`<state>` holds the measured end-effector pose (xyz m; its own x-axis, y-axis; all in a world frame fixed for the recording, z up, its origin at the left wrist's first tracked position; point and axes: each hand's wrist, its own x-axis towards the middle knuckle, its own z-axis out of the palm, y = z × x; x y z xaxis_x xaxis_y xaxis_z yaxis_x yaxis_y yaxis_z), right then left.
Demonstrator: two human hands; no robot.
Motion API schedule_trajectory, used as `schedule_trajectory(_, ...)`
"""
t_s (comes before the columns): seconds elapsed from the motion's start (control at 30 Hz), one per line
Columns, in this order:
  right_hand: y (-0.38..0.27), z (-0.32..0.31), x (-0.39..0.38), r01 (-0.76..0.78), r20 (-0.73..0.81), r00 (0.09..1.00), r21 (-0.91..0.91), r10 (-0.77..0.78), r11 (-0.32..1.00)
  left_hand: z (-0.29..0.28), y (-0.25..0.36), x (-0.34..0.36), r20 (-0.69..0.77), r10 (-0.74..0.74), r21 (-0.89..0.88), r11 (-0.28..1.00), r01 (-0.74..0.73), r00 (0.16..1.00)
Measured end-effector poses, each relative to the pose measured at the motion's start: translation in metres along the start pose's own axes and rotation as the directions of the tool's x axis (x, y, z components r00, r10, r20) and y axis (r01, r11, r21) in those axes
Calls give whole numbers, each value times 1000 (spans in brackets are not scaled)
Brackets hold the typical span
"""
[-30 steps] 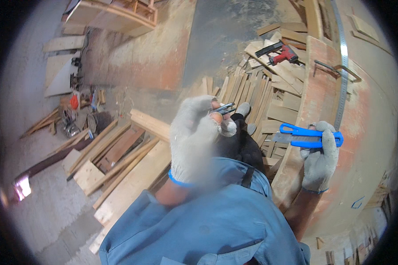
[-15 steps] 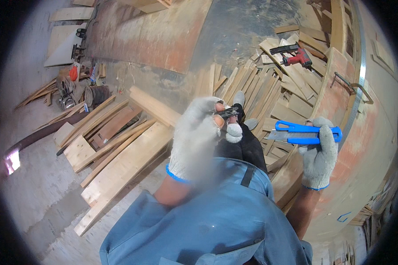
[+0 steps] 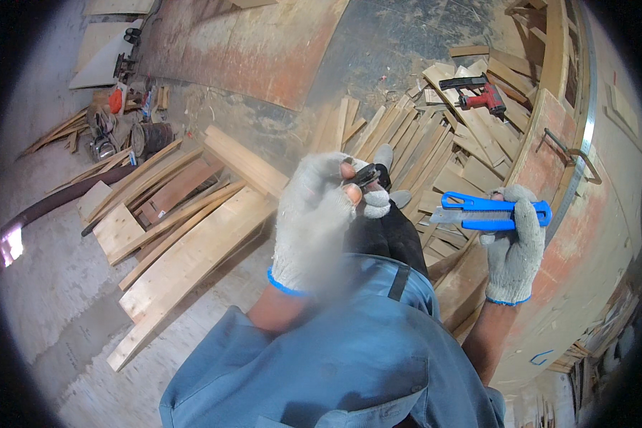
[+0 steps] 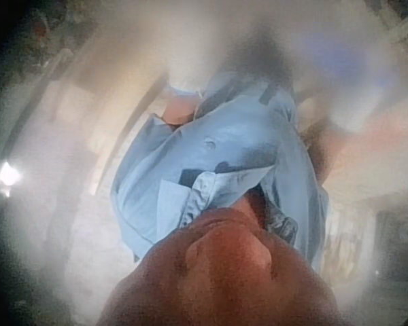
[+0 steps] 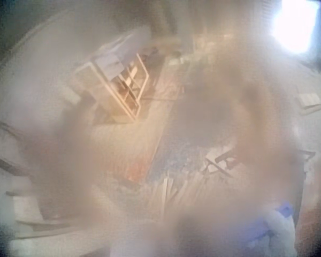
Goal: The person trims a dark fabric covering a wooden frame using a utility knife, then uses a pneumatic staple gun to secure the fabric to the frame. The task involves cutting, positioning, and stapling the fabric in a workshop setting.
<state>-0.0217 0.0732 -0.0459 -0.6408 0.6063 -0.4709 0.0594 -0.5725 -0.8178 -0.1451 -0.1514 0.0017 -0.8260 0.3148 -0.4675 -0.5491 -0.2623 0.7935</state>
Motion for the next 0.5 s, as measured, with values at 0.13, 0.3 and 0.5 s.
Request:
schedule_trajectory(0.13,-1,-3,1,-9,22,1000,-3,9,1000,0,-5,-1,-13,37,38,999,-37,999)
schedule_trajectory(0.3,-4,-6,0,-17,45,999,1,17,1000,4,-4,-6,-72,101,211,974,-84,992)
schedule_trajectory(0.5,-10,-8,-2,9,84,996,33,-12,999,15,-2,-12,-57,204,327,929,-174,977)
